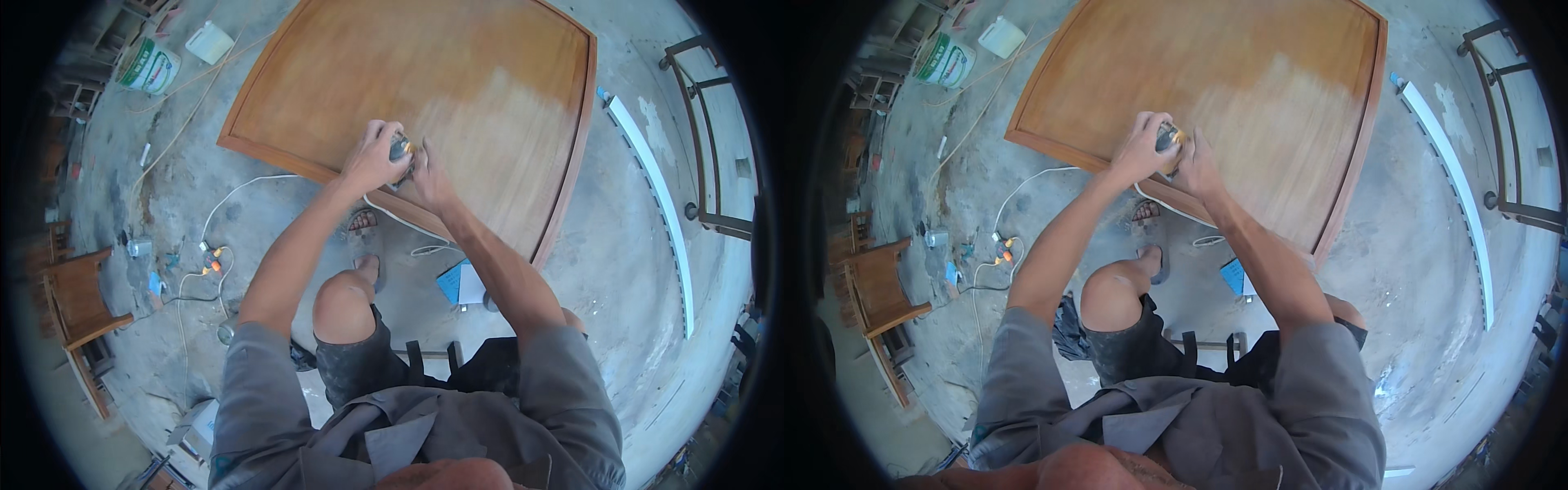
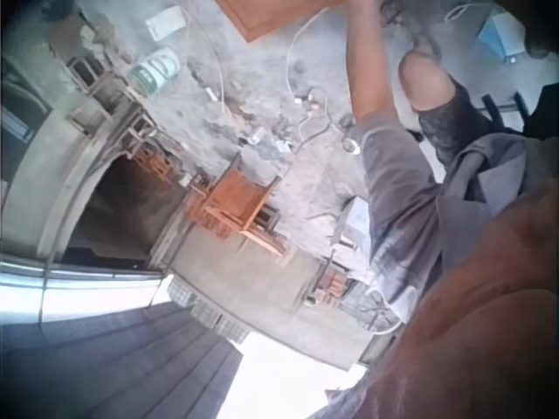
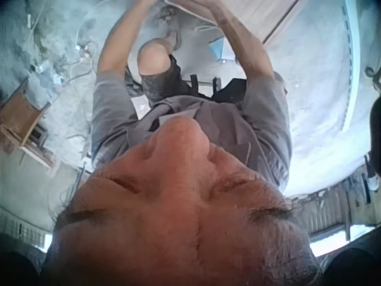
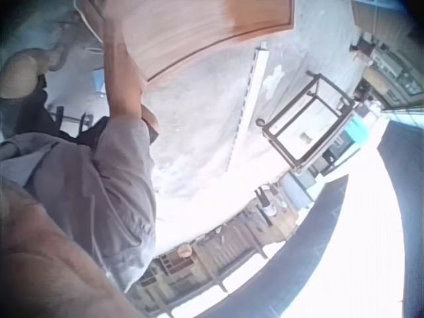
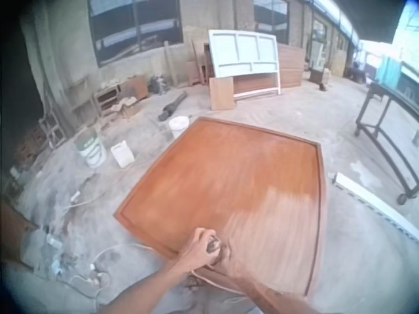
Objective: The person uses an electric sander to smooth the surface of a large wooden panel. They move the sander across the panel in a systematic manner, covering different areas to even out the finish.
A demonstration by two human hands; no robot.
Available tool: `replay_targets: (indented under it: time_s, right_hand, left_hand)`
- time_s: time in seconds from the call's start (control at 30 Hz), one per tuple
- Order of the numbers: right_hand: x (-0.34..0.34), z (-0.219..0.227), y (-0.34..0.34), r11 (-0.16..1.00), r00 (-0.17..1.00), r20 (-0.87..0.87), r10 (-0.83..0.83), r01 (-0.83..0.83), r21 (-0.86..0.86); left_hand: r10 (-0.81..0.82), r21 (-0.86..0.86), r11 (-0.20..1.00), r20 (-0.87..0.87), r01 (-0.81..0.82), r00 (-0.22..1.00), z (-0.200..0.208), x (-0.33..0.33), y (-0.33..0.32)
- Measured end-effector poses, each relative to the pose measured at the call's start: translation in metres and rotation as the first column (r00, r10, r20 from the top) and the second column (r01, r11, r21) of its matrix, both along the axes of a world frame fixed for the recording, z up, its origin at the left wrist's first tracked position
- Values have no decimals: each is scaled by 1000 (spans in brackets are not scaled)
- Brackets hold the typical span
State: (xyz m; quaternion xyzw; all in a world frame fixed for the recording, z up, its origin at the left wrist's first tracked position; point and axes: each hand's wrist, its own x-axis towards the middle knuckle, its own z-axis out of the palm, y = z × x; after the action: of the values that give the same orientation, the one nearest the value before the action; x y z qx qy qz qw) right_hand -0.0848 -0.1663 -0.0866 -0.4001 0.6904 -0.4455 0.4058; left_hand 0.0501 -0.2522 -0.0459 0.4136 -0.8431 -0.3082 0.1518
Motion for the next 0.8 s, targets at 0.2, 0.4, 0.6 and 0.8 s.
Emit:
replay_targets:
  time_s: [0.2, 0.4, 0.6, 0.8]
  right_hand:
    - [2, 83, 167, 870, 814, -393, 428, -489, -64]
    - [-1, 83, 230, 747, 668, -366, 648, -652, 131]
    - [17, 94, 234, 671, 621, -317, 717, -738, 71]
    - [11, 71, 246, 665, 590, -352, 727, -733, 144]
  left_hand:
    - [156, -155, 980, 206, -125, 966, 1, 1, 12]
    - [274, -273, 942, 288, -195, 918, -7, 4, 15]
    - [290, -293, 935, 302, -201, 908, -7, -3, 2]
    - [255, -222, 958, 361, -183, 897, 9, -48, -19]
